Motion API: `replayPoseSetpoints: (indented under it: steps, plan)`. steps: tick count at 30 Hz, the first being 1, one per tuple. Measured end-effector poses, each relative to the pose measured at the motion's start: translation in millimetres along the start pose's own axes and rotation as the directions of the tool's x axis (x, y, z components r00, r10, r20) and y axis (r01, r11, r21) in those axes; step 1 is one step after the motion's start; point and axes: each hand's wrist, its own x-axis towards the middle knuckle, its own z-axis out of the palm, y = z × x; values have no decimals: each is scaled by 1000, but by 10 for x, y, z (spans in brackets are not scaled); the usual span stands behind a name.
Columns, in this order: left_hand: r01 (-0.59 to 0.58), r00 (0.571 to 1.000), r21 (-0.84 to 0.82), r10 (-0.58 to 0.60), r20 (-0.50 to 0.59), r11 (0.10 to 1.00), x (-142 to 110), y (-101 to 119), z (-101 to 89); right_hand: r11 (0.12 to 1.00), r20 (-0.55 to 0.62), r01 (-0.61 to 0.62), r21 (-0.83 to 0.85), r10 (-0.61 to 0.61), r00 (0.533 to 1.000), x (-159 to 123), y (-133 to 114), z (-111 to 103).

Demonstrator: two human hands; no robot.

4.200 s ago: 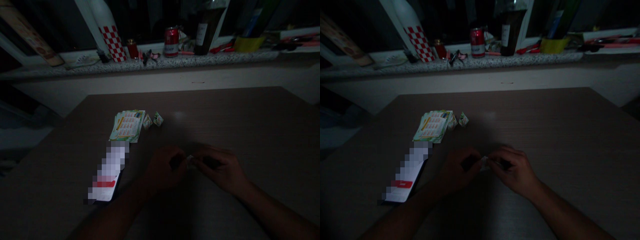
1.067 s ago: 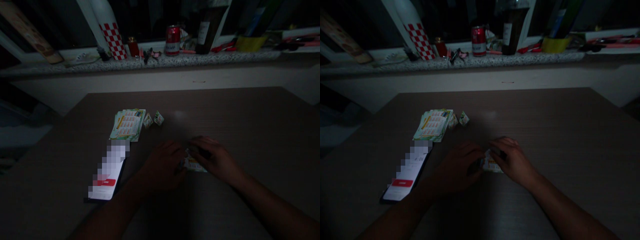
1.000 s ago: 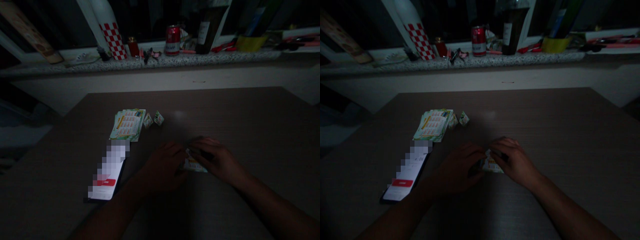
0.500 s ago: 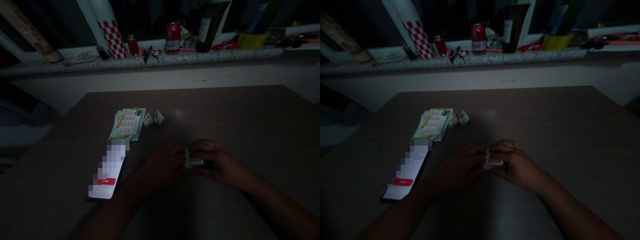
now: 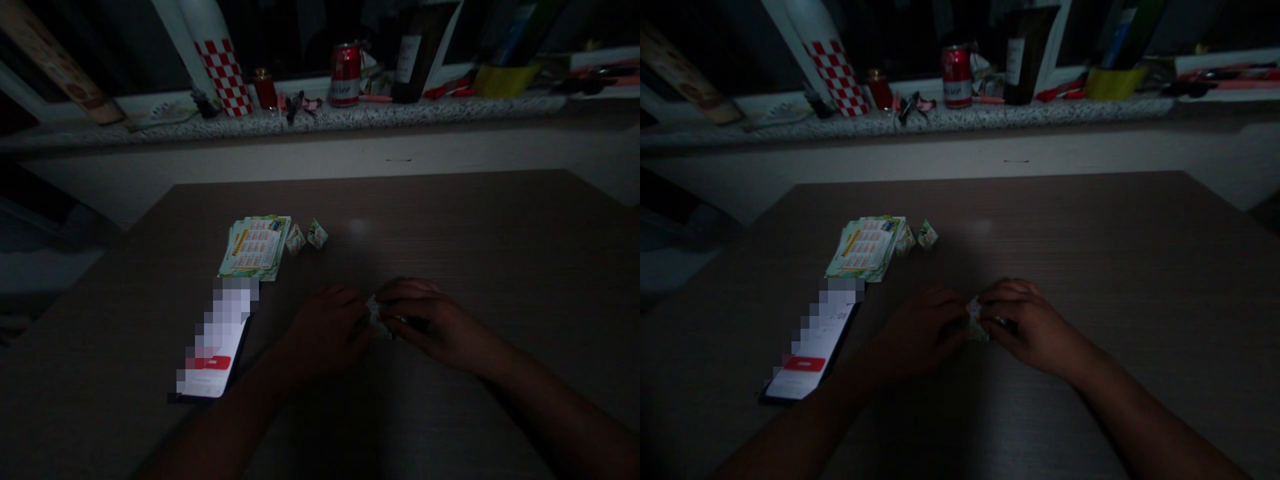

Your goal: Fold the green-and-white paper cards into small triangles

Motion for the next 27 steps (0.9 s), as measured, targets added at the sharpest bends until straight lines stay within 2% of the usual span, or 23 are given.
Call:
replayPoseSetpoints:
  steps: [10,20,27]
  plan:
    - [114,986,-116,-127,-109,987,65,12,152,1000,-51,-2,-29,0,999,14,37,62]
    - [175,971,-95,-188,-147,980,101,11,259,998,-93,-20,-65,13,996,13,28,119]
    - [185,970,-67,-193,-145,980,125,10,259,997,-89,-25,-71,19,996,17,33,108]
